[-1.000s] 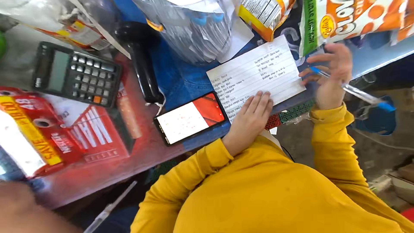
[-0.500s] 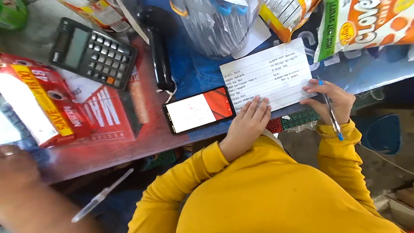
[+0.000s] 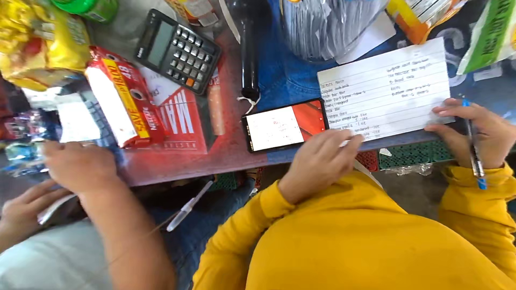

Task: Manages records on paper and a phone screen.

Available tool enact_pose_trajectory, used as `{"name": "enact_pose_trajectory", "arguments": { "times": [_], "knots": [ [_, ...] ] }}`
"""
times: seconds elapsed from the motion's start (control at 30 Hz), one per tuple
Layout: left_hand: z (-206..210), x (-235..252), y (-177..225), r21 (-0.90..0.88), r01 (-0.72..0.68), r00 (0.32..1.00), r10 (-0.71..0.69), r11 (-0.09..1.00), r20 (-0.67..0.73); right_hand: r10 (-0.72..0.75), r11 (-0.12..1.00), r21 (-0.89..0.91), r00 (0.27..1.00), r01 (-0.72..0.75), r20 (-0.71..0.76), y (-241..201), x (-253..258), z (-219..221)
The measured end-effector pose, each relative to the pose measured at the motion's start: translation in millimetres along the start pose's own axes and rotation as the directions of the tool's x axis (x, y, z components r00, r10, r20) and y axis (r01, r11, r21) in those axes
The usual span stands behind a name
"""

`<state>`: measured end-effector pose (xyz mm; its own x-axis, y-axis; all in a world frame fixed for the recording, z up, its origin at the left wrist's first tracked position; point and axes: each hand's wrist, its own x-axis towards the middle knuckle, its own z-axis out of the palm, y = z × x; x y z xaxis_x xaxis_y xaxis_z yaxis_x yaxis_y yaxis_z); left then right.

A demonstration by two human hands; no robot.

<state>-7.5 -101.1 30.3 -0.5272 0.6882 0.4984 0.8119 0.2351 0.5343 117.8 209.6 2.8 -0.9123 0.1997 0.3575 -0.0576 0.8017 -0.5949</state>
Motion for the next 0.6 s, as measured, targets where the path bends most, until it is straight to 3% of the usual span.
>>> {"name": "enact_pose_trajectory", "arguments": {
  "times": [0.13,0.23,0.6],
  "knots": [
    [-28.9,-71.6,-22.8,0.276,0.375,0.909,-0.293,0.885,-0.295,0.028,0.999,0.029,1.0,-0.028,-0.003,9.7,-6.1,1.4],
    [-30.5,-95.6,-32.4,0.345,0.548,0.828,-0.439,0.762,-0.348,-0.004,0.998,0.062,1.0,0.004,-0.001,18.4,-7.7,1.5],
    [-21.5,-91.6,-24.8,0.339,0.61,0.792,-0.54,0.717,-0.283,0.007,0.999,0.053,1.0,-0.009,0.029,24.5,-10.0,-1.4]
  ]
}}
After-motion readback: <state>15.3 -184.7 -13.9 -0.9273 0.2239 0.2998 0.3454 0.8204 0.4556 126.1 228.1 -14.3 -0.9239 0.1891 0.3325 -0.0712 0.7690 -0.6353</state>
